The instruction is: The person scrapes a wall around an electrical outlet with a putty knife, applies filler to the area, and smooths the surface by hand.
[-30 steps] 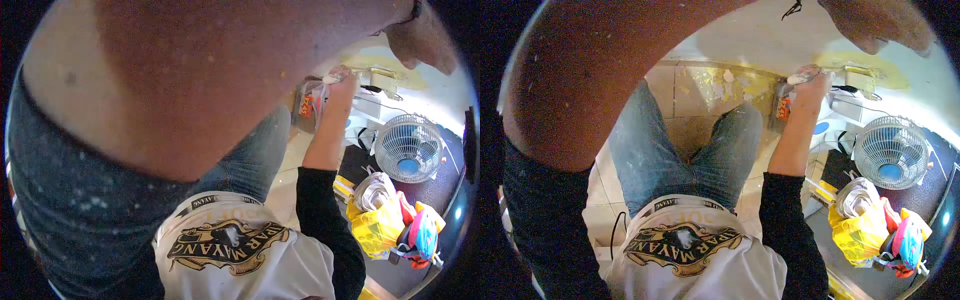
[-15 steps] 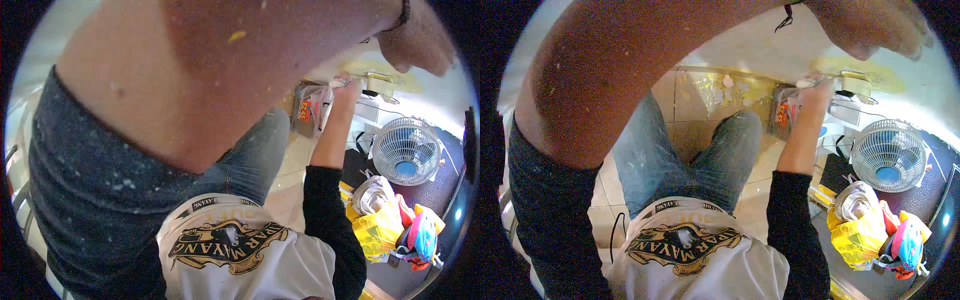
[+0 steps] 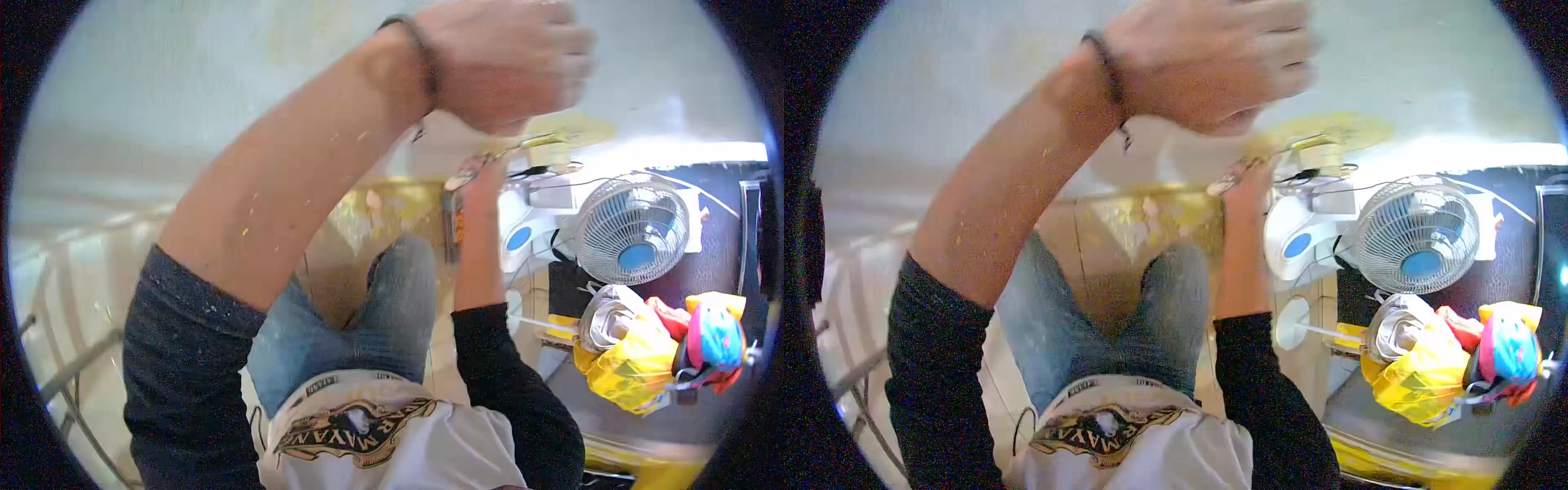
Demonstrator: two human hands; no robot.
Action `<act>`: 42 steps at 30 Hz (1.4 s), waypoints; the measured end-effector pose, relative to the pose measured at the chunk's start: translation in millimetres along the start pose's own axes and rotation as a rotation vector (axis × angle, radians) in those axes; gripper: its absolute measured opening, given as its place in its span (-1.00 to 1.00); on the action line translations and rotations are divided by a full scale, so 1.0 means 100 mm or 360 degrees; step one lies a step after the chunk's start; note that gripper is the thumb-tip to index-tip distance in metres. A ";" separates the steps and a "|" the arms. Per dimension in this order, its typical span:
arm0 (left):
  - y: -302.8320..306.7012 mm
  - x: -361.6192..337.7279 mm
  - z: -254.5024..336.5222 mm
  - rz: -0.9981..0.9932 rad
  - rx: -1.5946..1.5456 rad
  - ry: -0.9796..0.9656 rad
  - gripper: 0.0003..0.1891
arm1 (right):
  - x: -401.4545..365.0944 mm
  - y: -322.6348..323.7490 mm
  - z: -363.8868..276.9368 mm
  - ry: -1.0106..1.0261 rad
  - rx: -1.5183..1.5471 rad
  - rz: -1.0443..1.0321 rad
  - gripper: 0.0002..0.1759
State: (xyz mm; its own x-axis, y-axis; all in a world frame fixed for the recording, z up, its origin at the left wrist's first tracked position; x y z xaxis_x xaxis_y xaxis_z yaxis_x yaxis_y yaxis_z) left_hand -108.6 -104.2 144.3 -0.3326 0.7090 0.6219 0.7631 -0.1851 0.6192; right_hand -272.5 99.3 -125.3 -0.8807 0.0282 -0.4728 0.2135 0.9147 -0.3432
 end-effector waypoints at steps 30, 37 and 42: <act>1.20 0.28 -0.28 0.0099 0.0509 -0.0042 -0.69 | -0.46 0.04 -0.13 0.1352 -0.0825 0.0188 -0.60; 1.04 0.29 -0.21 -0.0083 0.0931 -0.0073 -0.64 | -0.31 0.10 -0.03 0.1117 -0.1143 0.0206 -0.47; 1.02 0.20 -0.27 -0.0144 0.0959 -0.0018 -0.61 | -0.25 -0.02 -0.21 0.1407 -0.0959 0.0109 -0.46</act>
Point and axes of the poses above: each hand's wrist, its own x-axis towards the middle knuckle, its own y-axis out of the back of the hand, z = x × y, the point moved 8 cm from there along x, towards the middle knuckle, and after that the axes turned 12 degrees about -y, right-handed, at the moved point
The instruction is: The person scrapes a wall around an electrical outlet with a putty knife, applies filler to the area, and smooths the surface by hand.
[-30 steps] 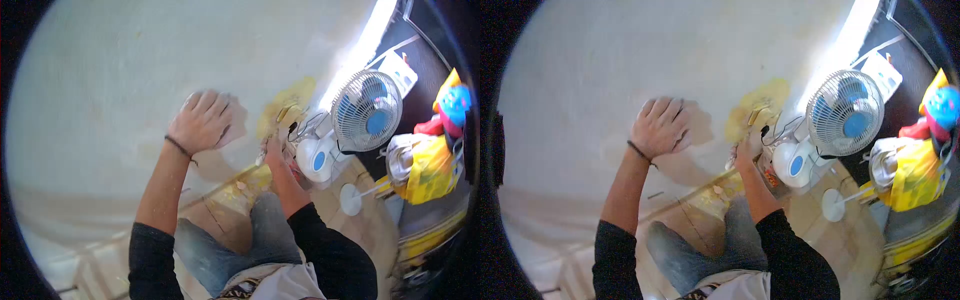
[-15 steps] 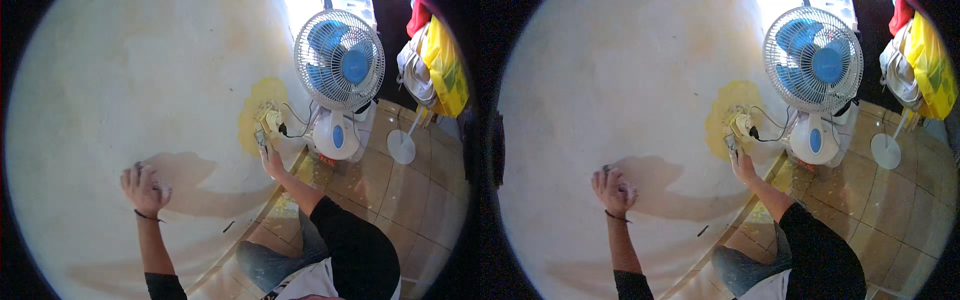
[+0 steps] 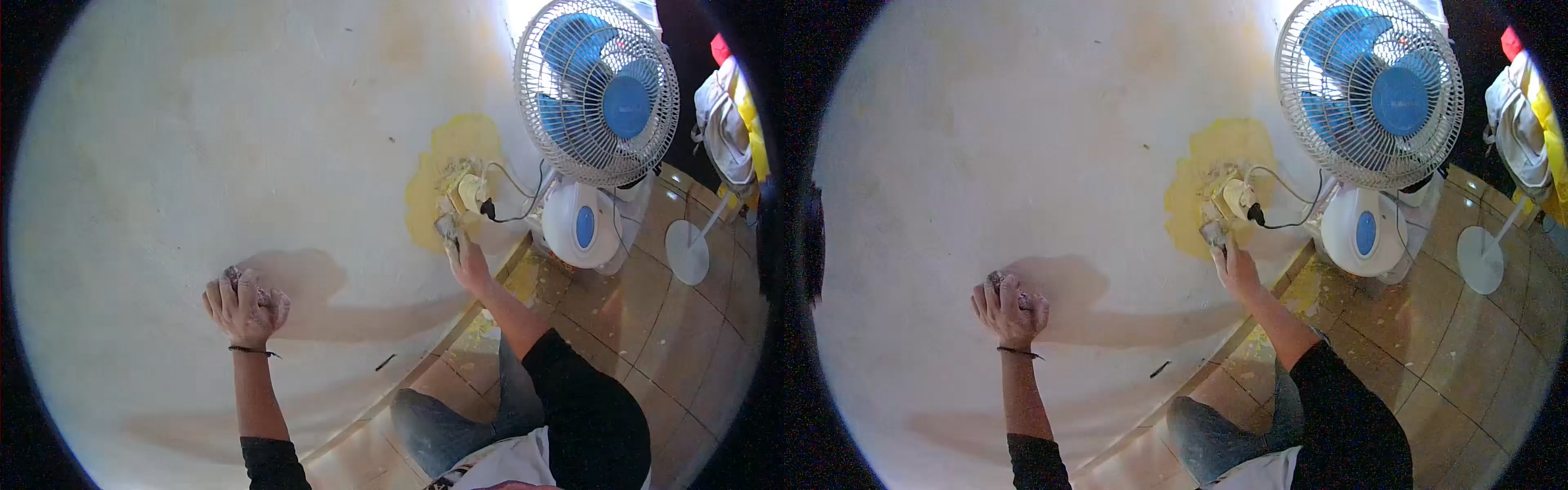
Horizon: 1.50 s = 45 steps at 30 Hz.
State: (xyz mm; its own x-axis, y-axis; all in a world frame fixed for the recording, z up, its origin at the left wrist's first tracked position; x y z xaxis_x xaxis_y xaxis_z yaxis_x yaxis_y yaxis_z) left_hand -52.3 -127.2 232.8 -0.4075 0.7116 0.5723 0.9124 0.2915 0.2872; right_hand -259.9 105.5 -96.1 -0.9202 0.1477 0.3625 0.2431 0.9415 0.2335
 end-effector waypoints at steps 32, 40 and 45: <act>0.10 -0.83 1.17 -0.0753 -0.2149 0.0697 -0.65 | -0.59 0.55 0.91 0.0231 -0.1630 -0.1966 -0.77; 0.28 -1.42 1.48 -0.0447 -0.2277 0.1279 -0.66 | -0.55 0.57 1.40 0.0175 -0.1891 -0.1981 -0.70; 0.39 -1.73 1.28 -0.0253 -0.2075 0.1521 -0.66 | -0.69 0.51 1.39 0.0092 -0.1625 -0.1952 -0.75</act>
Point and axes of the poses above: each hand's wrist, its own x-axis towards the middle knuckle, its own y-axis out of the back of the hand, z = x × y, the point moved 8 cm from there along x, towards the middle knuckle, and after that the axes turned 12 degrees about -y, right-handed, at the moved point
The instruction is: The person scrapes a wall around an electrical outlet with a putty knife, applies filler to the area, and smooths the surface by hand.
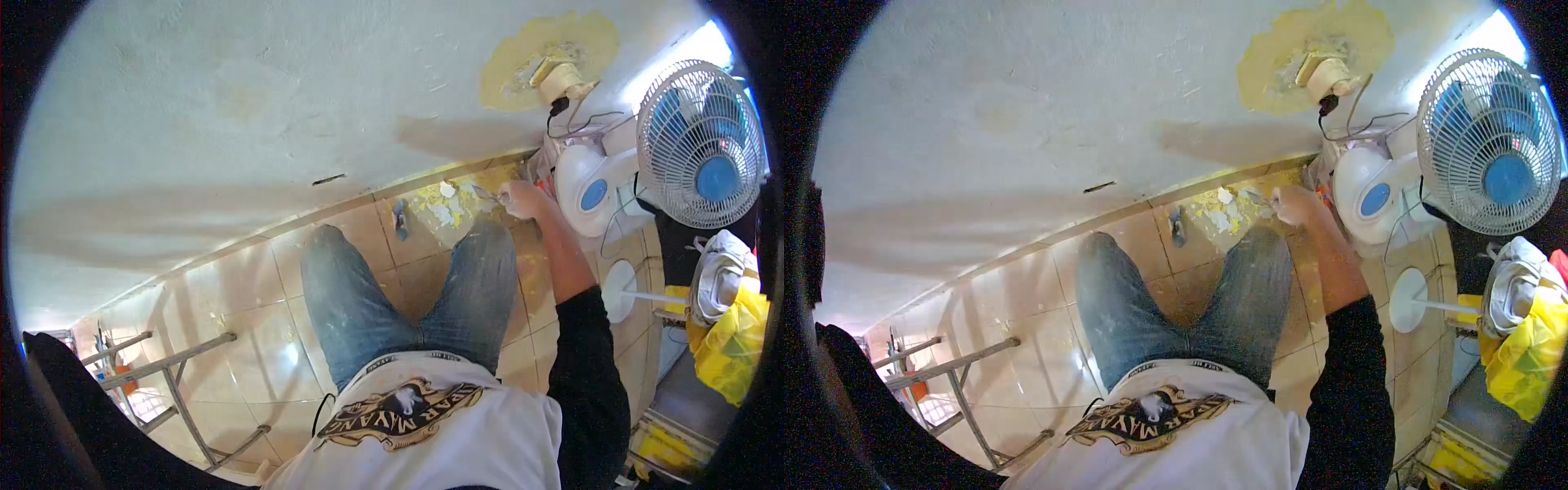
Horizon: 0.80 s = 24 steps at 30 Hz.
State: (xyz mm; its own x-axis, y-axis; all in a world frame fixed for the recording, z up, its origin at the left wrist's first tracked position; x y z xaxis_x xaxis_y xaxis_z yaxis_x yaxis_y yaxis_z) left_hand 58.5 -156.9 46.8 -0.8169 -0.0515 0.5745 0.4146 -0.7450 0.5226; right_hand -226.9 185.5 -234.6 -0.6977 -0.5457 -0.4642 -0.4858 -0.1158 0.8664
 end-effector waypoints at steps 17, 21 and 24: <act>0.77 -0.12 0.05 0.0961 -0.0002 -0.0192 -0.65 | 0.08 -0.19 -1.43 0.0224 -0.0076 0.0098 -0.63; 0.99 -0.17 0.39 0.1115 0.0029 -0.0182 -0.64 | -0.09 0.08 -1.88 0.0280 -0.0005 0.0153 -0.63; 1.14 -0.32 0.46 0.1257 0.0048 -0.0255 -0.64 | -0.11 0.41 -2.17 0.0408 0.0112 0.0324 -0.68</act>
Point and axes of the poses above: each hand's wrist, its own x-axis towards the middle knuckle, its own y-axis out of the back of the hand, z = x × y, the point moved 8 cm from there along x, towards the middle knuckle, and after that the axes turned 12 degrees about -y, right-handed, at the moved point
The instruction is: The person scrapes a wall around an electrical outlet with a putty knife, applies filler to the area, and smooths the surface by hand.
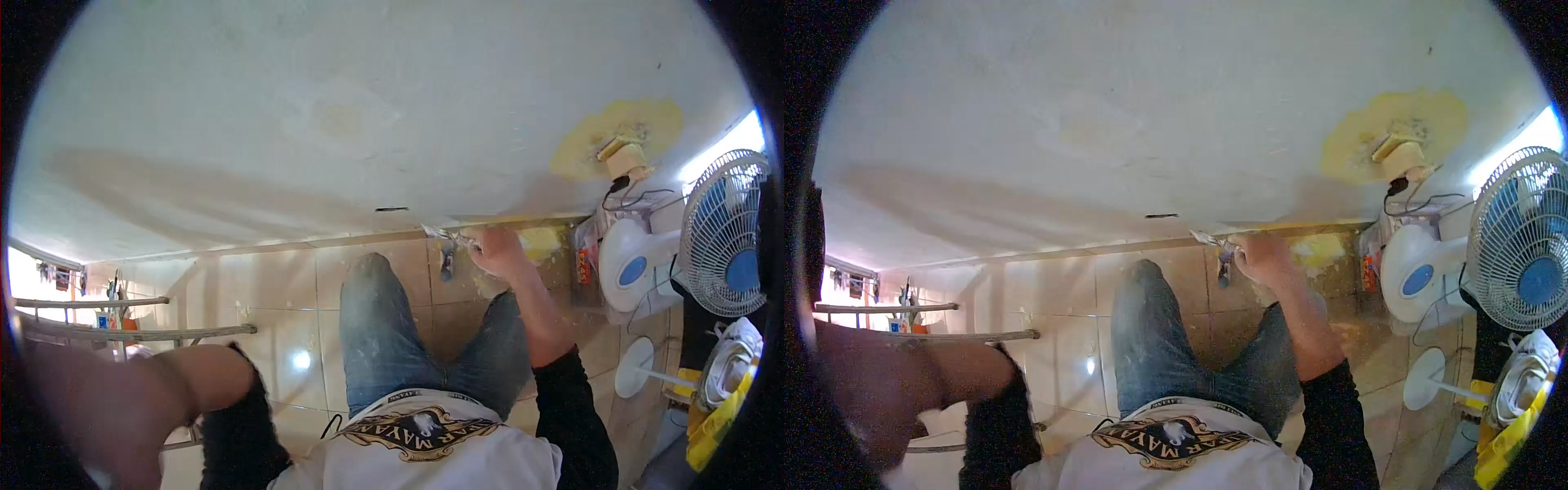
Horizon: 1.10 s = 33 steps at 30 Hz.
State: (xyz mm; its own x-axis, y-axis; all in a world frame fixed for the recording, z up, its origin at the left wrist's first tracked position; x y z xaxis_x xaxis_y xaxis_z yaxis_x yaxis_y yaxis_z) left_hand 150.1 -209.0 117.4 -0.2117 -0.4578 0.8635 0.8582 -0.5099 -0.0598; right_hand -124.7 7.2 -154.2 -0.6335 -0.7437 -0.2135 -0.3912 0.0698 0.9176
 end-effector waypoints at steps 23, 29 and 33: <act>-0.61 -3.14 -1.48 -0.0618 -0.0328 0.1613 -0.74 | 0.48 -0.22 -0.47 -0.0058 0.0434 -0.0599 -0.72; -0.48 -3.11 -1.45 -0.0502 -0.0329 0.1656 -0.74 | 0.18 -0.23 -0.62 -0.0122 0.0233 -0.1188 -0.71; -0.48 -3.30 -1.51 -0.0379 -0.0389 0.1745 -0.73 | 0.50 -0.02 -0.26 -0.0487 0.0808 -0.0461 -0.70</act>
State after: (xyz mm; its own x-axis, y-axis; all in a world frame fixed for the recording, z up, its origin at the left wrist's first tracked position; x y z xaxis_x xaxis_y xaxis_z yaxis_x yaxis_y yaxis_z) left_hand 108.2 -143.9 -240.1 -0.7529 -0.6576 -0.0275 0.6533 -0.7416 -0.1524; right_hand -137.8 -47.6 -157.9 -0.5874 -0.5620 -0.5823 -0.7930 0.2562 0.5527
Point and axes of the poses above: each hand's wrist, its own x-axis towards the middle knuckle, its own y-axis out of the back of the hand, z = x × y, the point moved 8 cm from there along x, towards the middle knuckle, and after that the axes turned 12 degrees about -y, right-handed, at the moved point
